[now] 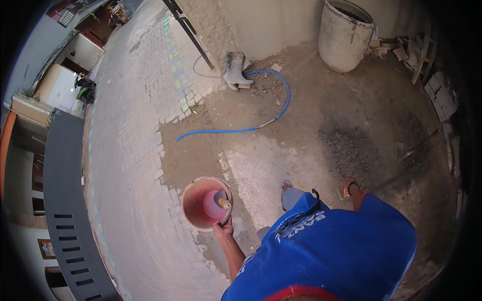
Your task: The person cleans a small bucket with a brush and water before picking up a stack of cardboard-wrapped materials.
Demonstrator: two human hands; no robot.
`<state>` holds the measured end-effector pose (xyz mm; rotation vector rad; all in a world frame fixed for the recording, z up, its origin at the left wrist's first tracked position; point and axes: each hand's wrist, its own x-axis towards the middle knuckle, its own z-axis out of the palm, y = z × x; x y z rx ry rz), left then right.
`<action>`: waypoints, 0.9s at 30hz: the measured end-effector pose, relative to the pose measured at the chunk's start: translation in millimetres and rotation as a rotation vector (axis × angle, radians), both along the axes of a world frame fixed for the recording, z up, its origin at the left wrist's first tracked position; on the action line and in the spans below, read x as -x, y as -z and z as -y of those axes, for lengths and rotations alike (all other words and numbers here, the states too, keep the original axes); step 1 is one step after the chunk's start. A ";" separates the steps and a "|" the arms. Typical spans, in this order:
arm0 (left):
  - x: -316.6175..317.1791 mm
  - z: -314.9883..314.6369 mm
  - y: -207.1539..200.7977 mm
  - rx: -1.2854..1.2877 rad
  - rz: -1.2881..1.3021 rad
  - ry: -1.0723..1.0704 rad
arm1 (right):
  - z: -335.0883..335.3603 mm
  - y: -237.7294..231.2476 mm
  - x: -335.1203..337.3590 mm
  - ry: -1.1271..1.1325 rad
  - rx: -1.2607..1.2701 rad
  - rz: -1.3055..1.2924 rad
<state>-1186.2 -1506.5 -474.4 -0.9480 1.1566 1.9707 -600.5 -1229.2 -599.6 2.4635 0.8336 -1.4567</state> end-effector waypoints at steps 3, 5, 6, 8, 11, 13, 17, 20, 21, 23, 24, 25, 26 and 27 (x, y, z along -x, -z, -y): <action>0.7 -78.5 -15.1 -0.033 -0.003 0.085 | -25.5 25.2 -53.9 0.219 -0.126 -0.065; 7.4 -123.1 -27.2 -0.033 -0.028 0.143 | -36.1 6.8 -37.1 0.251 -0.304 -0.101; 11.0 -145.1 -30.7 -0.030 -0.036 0.179 | -39.9 -4.6 -29.5 0.265 -0.398 -0.120; 19.6 -187.0 -40.2 -0.029 -0.042 0.252 | -38.8 -23.5 -19.3 0.269 -0.455 -0.081; 23.4 -237.5 -41.6 -0.040 -0.038 0.335 | -33.3 -32.2 -14.3 0.133 -0.269 0.104; 21.3 -275.4 -41.8 -0.010 -0.056 0.422 | -26.7 -28.1 -18.0 0.071 -0.110 0.188; 22.4 -347.8 -37.6 0.005 -0.055 0.546 | -2.1 10.6 -33.1 0.135 -0.048 0.259; 31.1 -396.2 -23.0 0.010 -0.034 0.608 | -30.2 -14.5 -10.6 0.378 0.088 0.079; 25.4 -422.6 -33.2 0.005 -0.055 0.669 | -40.8 -18.3 -10.9 0.464 0.086 0.013; 26.8 -466.6 -26.1 0.018 0.008 0.699 | -70.6 -6.7 -37.4 0.472 0.048 0.064; 23.2 -485.0 -21.9 0.043 0.036 0.722 | -81.2 -4.8 -48.4 0.482 0.047 0.085; 20.5 -510.3 -20.7 0.060 0.042 0.750 | -101.8 -16.1 -39.7 0.575 0.071 0.113; 16.5 -535.1 -20.4 0.075 0.048 0.782 | -123.5 -28.9 -32.3 0.639 -0.017 0.102; 13.2 -564.3 -20.5 0.084 0.056 0.829 | -144.2 -44.5 -23.2 0.718 -0.112 0.097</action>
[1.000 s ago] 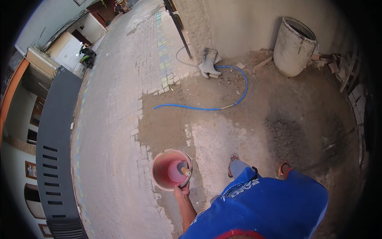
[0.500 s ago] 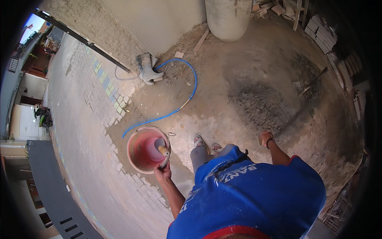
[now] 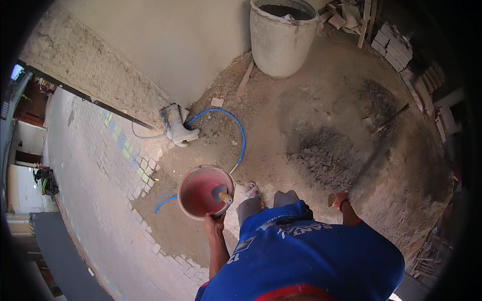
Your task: The person cleans a small bucket with a brush and water before picking up a stack of cardboard-wrapped materials.
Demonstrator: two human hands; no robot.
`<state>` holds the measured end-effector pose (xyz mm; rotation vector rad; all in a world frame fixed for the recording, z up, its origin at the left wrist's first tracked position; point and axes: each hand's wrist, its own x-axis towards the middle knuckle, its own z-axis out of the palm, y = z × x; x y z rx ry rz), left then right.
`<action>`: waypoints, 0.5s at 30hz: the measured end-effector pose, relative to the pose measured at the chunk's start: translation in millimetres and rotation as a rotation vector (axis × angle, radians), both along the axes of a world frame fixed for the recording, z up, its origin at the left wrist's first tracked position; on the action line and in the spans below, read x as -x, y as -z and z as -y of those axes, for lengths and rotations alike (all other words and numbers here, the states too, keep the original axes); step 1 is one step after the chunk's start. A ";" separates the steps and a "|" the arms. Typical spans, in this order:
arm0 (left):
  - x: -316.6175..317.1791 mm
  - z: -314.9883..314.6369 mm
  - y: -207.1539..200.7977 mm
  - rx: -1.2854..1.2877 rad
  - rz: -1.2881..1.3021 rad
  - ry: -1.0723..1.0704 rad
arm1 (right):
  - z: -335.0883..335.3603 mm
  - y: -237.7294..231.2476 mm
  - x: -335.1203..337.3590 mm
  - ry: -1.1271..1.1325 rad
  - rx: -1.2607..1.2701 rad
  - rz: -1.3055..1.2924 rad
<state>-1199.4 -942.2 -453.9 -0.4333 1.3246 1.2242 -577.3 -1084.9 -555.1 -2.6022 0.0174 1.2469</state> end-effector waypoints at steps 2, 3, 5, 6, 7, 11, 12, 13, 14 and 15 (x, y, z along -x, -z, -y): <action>-2.0 -50.7 -2.8 -0.013 -0.001 0.100 | -40.7 -40.2 24.6 0.111 -0.131 0.026; -4.9 -75.3 -4.5 -0.045 0.001 0.148 | -60.7 -57.8 27.8 0.142 -0.177 0.033; -18.9 -128.0 -9.9 -0.082 -0.045 0.239 | -88.4 -81.4 37.3 0.175 -0.222 0.065; -29.8 -153.1 -16.3 -0.083 -0.094 0.285 | -101.4 -90.3 40.5 0.183 -0.213 0.088; -44.4 -176.7 -23.2 -0.085 -0.138 0.330 | -110.0 -96.8 36.7 0.190 -0.201 0.118; -105.9 -262.2 -49.0 -0.250 -0.205 0.414 | -122.1 -50.2 4.8 0.365 -0.060 0.131; -120.2 -280.0 -55.5 -0.252 -0.217 0.404 | -120.8 -39.3 -6.1 0.462 -0.065 0.126; -134.6 -303.7 -58.2 -0.279 -0.207 0.427 | -131.1 -28.9 -16.3 0.563 -0.082 0.116; -150.6 -324.2 -59.3 -0.306 -0.197 0.447 | -145.2 -18.2 -28.8 0.660 -0.097 0.106; -157.2 -339.6 -64.7 -0.317 -0.203 0.465 | -161.4 -13.9 -29.9 0.620 -0.101 0.095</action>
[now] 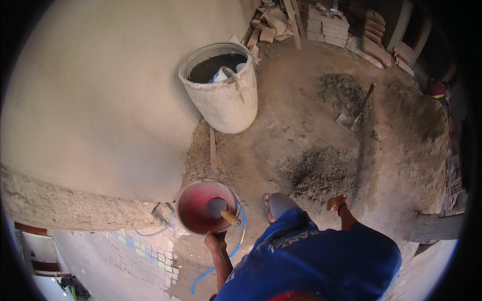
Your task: The person cleans a small bucket with a brush and water before picking up a stack of cardboard-wrapped materials.
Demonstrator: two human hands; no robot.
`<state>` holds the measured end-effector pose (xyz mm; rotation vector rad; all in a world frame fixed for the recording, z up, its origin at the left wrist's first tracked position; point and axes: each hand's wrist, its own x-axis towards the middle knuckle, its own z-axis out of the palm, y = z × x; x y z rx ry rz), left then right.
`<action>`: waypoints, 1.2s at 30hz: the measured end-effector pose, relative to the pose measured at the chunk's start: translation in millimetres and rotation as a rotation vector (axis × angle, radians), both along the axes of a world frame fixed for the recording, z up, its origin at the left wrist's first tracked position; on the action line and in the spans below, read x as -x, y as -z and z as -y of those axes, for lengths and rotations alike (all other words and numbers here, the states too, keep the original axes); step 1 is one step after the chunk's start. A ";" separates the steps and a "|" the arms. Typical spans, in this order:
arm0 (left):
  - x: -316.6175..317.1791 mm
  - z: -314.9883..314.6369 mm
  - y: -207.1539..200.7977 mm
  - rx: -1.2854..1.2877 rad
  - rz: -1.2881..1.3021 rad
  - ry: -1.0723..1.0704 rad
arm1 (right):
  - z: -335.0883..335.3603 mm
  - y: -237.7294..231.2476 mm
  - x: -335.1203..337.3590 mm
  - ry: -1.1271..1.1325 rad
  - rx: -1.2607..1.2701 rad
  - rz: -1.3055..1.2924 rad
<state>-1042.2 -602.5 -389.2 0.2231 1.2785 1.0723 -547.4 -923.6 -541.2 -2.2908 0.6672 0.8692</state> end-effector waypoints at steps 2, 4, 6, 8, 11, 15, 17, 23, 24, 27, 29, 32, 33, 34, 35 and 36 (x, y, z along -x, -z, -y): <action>-28.7 -38.3 -16.8 0.000 0.017 -0.006 | -38.3 -6.6 -24.7 -0.089 -0.015 0.006; -44.2 -63.3 -37.3 0.024 0.000 -0.027 | -100.4 -36.9 -37.2 -0.015 -0.300 -0.012; -66.2 -93.1 -55.2 0.022 0.036 -0.024 | -155.3 -56.6 -68.9 -0.038 -0.418 0.003; -78.6 -120.5 -68.3 -0.005 0.039 0.040 | -231.2 -99.5 -81.1 -0.225 -0.548 0.113; -97.6 -154.6 -86.8 -0.036 0.008 0.021 | -341.5 -186.1 -88.9 -0.283 -0.837 0.138; -112.0 -204.8 -90.9 -0.046 0.025 -0.005 | -463.9 -278.5 -90.2 -0.279 -1.111 0.146; -123.5 -231.3 -100.6 -0.058 0.022 0.042 | -516.7 -306.2 -98.5 -0.325 -1.158 0.182; -164.8 -335.7 -103.8 -0.127 0.119 0.051 | -669.3 -336.6 -142.9 -0.437 -1.136 0.324; -168.2 -360.4 -102.5 -0.146 0.109 0.069 | -699.0 -328.7 -147.7 -0.448 -1.099 0.327; -189.9 -416.1 -121.4 -0.111 0.063 0.111 | -766.1 -323.4 -167.0 -0.543 -1.028 0.365; -204.8 -455.6 -135.9 -0.159 0.040 0.171 | -791.1 -335.3 -172.7 -0.651 -0.995 0.438; -224.3 -512.4 -155.6 -0.247 0.073 0.267 | -787.3 -346.3 -202.9 -0.738 -1.009 0.570; -233.3 -526.9 -162.4 -0.271 0.078 0.292 | -779.9 -344.5 -214.3 -0.759 -1.013 0.622; -248.9 -538.9 -178.9 -0.262 0.096 0.332 | -766.9 -339.0 -222.5 -0.665 -0.986 0.608; -261.2 -550.4 -188.3 -0.268 0.104 0.362 | -746.2 -332.2 -229.5 -0.572 -0.959 0.594; -273.6 -562.4 -194.3 -0.280 0.119 0.390 | -723.8 -327.6 -236.9 -0.482 -0.936 0.587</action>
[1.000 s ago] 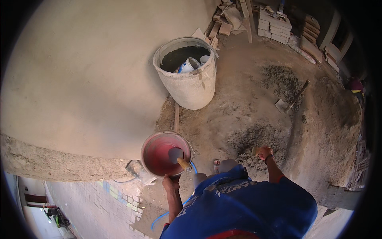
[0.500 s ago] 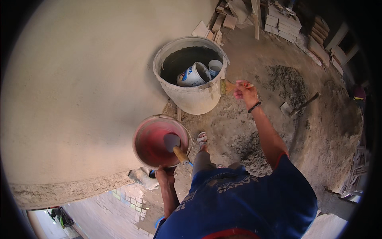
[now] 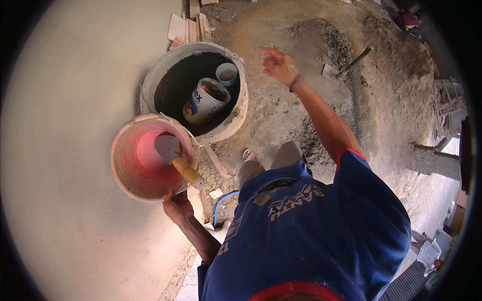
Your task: The person cleans a small bucket with a brush and water before picking up a stack of cardboard-wrapped materials.
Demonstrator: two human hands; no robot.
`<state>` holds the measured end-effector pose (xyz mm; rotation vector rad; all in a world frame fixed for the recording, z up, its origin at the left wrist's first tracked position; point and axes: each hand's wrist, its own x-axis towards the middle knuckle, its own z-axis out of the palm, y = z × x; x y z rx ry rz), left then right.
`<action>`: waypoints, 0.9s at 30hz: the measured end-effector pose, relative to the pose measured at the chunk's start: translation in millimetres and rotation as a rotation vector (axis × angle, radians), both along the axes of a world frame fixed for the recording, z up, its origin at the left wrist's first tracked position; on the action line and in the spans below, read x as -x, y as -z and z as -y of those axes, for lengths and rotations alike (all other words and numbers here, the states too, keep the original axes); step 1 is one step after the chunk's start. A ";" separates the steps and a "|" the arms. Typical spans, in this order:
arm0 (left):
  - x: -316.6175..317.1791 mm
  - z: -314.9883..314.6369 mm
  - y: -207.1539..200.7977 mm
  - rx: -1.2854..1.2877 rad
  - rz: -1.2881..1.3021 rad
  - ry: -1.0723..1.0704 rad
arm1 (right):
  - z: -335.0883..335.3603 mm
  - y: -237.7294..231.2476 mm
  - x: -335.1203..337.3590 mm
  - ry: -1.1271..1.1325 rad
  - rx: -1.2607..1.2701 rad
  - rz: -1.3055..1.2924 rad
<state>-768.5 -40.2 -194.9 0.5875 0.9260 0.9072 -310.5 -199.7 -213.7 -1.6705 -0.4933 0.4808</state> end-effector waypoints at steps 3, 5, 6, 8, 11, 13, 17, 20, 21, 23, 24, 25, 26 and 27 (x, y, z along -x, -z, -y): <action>-41.5 -28.9 -2.6 0.004 0.030 0.044 | 94.8 59.4 -20.3 0.138 0.331 -0.037; -71.6 -47.6 0.2 0.018 0.015 0.054 | 162.4 120.4 -14.5 0.234 0.500 -0.090; -93.8 -53.0 2.8 0.026 0.015 0.060 | 204.3 160.7 -10.9 0.279 0.556 -0.170; -135.8 -55.6 -6.2 0.022 0.028 0.016 | 252.8 201.4 17.8 0.386 0.679 -0.373; -200.3 -72.8 16.9 0.028 0.145 0.047 | 385.3 323.9 59.7 0.554 0.834 -0.742; -244.9 -73.1 23.1 0.016 0.167 0.046 | 428.6 359.0 86.9 0.650 0.844 -1.002; -353.0 -56.8 35.7 0.011 0.211 0.042 | 472.4 384.0 67.7 0.910 0.694 -1.232; -422.7 -60.0 45.8 0.033 0.184 0.089 | 465.8 389.5 -23.0 1.000 0.472 -1.182; -442.3 -61.0 51.1 0.082 0.226 0.138 | 460.9 386.1 -58.9 0.996 0.424 -1.100; -466.7 -58.7 44.4 0.059 0.142 0.126 | 386.5 330.8 -147.9 0.813 0.808 -0.749; -486.9 -57.1 47.1 0.075 0.121 0.145 | 384.1 324.1 -188.2 0.742 0.897 -0.564; -503.7 -54.4 54.6 0.081 0.111 0.173 | 380.2 319.2 -228.7 0.676 0.996 -0.373; -504.5 -51.0 39.9 0.048 0.107 0.149 | 337.0 281.7 -267.3 0.626 0.987 -0.233; -516.8 -49.1 37.6 0.056 0.087 0.137 | 315.3 263.1 -296.6 0.586 1.015 -0.104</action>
